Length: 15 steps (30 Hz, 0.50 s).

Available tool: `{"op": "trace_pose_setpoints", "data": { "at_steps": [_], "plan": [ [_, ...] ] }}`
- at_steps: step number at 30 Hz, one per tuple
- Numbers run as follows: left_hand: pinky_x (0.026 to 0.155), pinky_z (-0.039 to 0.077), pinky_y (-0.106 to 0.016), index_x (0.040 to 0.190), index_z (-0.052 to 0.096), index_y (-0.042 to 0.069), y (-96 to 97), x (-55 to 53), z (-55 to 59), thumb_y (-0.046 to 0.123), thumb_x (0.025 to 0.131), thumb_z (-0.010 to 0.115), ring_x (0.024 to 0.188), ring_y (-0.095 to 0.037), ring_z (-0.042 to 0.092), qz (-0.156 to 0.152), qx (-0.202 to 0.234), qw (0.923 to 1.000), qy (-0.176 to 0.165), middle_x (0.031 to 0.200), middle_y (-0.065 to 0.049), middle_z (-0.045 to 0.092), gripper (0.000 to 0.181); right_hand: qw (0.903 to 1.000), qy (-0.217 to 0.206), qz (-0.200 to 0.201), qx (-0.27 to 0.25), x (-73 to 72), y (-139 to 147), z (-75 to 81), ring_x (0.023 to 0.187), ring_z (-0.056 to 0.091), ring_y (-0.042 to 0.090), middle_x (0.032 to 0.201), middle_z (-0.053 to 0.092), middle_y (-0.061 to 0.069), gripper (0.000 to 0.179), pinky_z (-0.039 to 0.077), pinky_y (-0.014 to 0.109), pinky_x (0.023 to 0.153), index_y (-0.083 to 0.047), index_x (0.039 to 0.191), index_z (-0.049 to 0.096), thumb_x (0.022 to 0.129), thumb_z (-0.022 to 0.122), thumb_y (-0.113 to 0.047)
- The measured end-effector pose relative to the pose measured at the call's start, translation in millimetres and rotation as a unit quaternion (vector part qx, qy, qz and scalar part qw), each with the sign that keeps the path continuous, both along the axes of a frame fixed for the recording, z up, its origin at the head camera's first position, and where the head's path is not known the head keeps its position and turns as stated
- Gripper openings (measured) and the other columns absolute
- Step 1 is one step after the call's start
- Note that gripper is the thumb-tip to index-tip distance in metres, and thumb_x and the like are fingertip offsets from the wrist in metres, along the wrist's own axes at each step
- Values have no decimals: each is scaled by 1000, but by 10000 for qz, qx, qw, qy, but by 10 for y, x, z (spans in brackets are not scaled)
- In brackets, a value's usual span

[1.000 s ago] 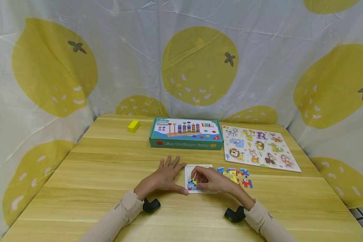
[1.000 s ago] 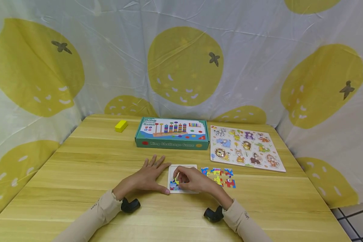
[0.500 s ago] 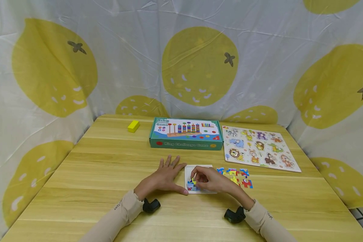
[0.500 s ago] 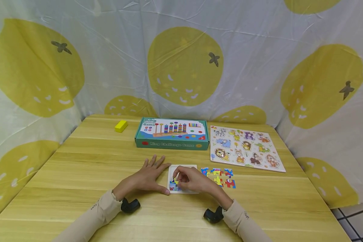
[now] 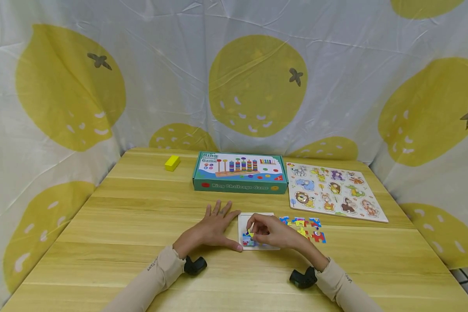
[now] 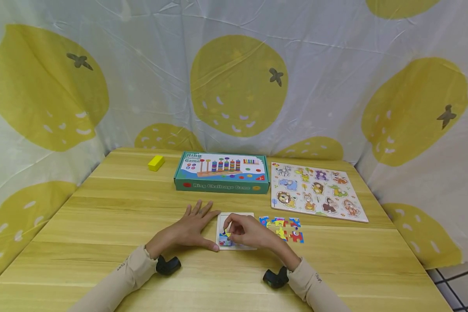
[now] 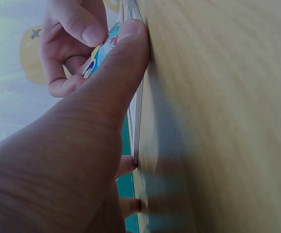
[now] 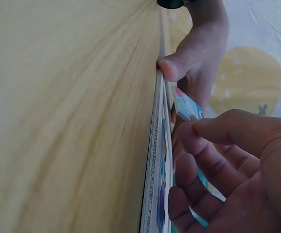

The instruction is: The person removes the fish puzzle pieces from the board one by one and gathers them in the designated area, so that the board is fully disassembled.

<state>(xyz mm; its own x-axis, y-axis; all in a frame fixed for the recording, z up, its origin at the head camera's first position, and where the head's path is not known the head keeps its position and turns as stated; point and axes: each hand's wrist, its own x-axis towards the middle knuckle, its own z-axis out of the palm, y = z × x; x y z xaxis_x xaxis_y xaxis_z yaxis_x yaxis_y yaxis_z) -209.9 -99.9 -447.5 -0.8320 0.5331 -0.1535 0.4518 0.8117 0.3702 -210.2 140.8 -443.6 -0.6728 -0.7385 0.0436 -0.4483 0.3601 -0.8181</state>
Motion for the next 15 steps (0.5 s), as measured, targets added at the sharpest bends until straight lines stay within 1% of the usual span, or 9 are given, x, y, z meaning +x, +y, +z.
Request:
{"op": "trace_pose_setpoints", "data": {
  "at_steps": [2,5,9,11,15],
  "plan": [
    [111,-3,-65,152,26,23,2,0,2,76,68,65,144,-44,-4,3,12,10000,5,160,-14,7,106,10000,-5,-24,13,16,-3,26,69,51,10,80,60,9,20,45,20,64,-4,107,57,89,61,3],
    [112,-2,-64,152,27,23,4,4,11,75,68,66,144,-45,-3,12,67,10000,-7,160,-14,8,106,10000,-25,-5,-12,70,-13,134,68,50,12,79,59,14,19,43,20,63,1,107,56,89,59,6],
    [112,-2,-64,152,28,22,5,8,14,75,68,67,144,-45,-3,10,100,9999,1,160,-14,9,106,9999,-97,30,-74,131,-10,278,66,49,11,76,58,13,18,42,20,61,2,105,56,88,59,7],
    [112,-2,-64,152,28,22,5,10,13,75,68,67,144,-45,-3,7,85,10000,19,160,-15,9,106,9999,-141,-10,-73,118,14,256,66,48,10,76,58,11,19,43,20,62,1,106,56,88,59,6],
    [112,-1,-65,152,28,22,5,15,15,75,68,66,144,-45,-2,10,48,10000,41,160,-15,10,106,9998,-171,-85,-97,52,92,107,69,50,8,78,59,8,21,45,21,65,-1,109,57,89,61,2]
  ]
}}
